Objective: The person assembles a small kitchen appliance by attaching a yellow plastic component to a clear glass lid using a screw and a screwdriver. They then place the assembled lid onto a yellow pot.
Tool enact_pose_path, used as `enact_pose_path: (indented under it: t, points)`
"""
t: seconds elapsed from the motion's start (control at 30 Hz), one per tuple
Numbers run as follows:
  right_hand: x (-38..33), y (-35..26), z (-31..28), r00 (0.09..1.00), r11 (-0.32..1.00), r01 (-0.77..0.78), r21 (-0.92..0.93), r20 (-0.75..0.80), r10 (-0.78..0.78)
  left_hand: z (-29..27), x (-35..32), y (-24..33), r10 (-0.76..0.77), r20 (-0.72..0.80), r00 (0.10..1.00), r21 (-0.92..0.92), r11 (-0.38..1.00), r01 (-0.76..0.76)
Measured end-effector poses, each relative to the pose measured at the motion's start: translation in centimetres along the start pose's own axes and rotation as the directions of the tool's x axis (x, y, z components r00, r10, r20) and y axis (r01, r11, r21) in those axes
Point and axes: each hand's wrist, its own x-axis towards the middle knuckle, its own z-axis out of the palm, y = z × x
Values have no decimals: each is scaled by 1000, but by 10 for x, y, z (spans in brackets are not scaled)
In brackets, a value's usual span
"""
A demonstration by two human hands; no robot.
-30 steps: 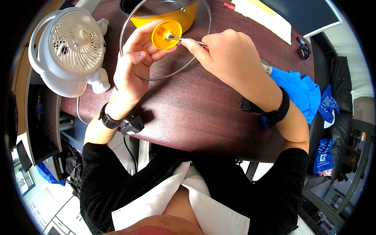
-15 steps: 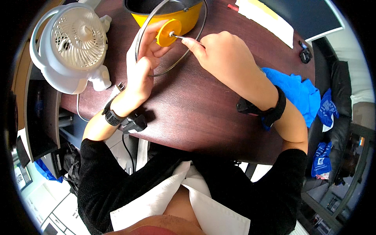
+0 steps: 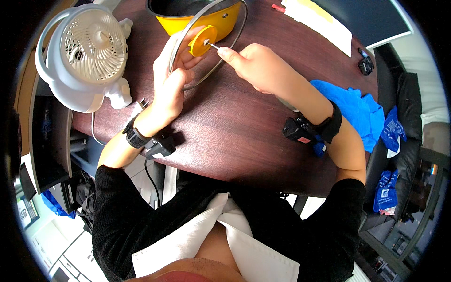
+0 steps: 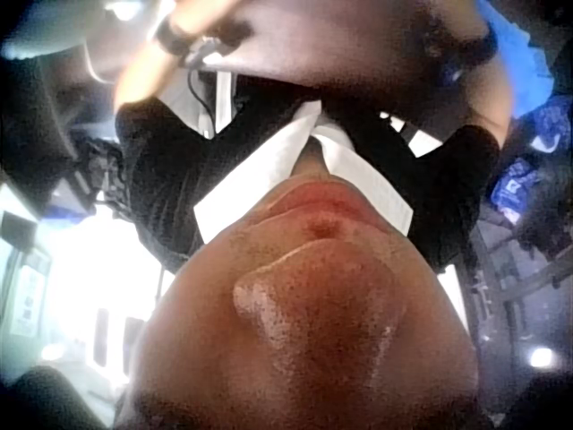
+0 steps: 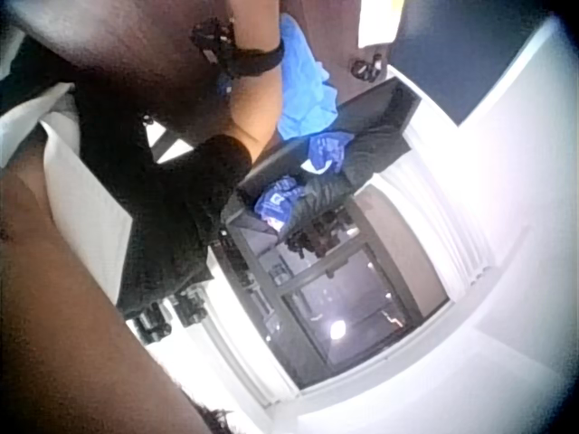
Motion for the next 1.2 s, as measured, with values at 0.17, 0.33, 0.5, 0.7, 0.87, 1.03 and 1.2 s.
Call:
enact_pose_path:
  t: [0.17, 0.33, 0.5, 0.7, 0.87, 1.03, 1.2]
  points:
    - [-4, -2, -12, 990, 989, -116, 89, 91, 108, -8, 10, 12, -124, 99, 987, -45, 991, 129]
    - [-18, 13, -23, 917, 928, 269, -258, -227, -329, -15, 15, 17, -211, 178, 961, -367, 892, 264]
    - [-25, 52, -62, 912, 982, 71, -175, -388, -135, -15, 18, 20, -277, 242, 930, -680, 635, 366]
    - [-16, 86, -97, 934, 1000, 27, -2, -355, -26, -13, 23, 24, -402, 353, 845, -741, 431, 514]
    - [1, 86, -92, 888, 981, -47, -191, -457, -46, -16, 24, 23, -485, 395, 780, -753, 316, 578]
    - [0, 83, -86, 888, 985, 18, -173, -449, -95, -22, 22, 10, -287, 507, 813, -855, -47, 517]
    - [-14, 71, -85, 835, 975, 172, -141, -504, -221, -9, 22, 18, -378, 374, 847, -719, 459, 523]
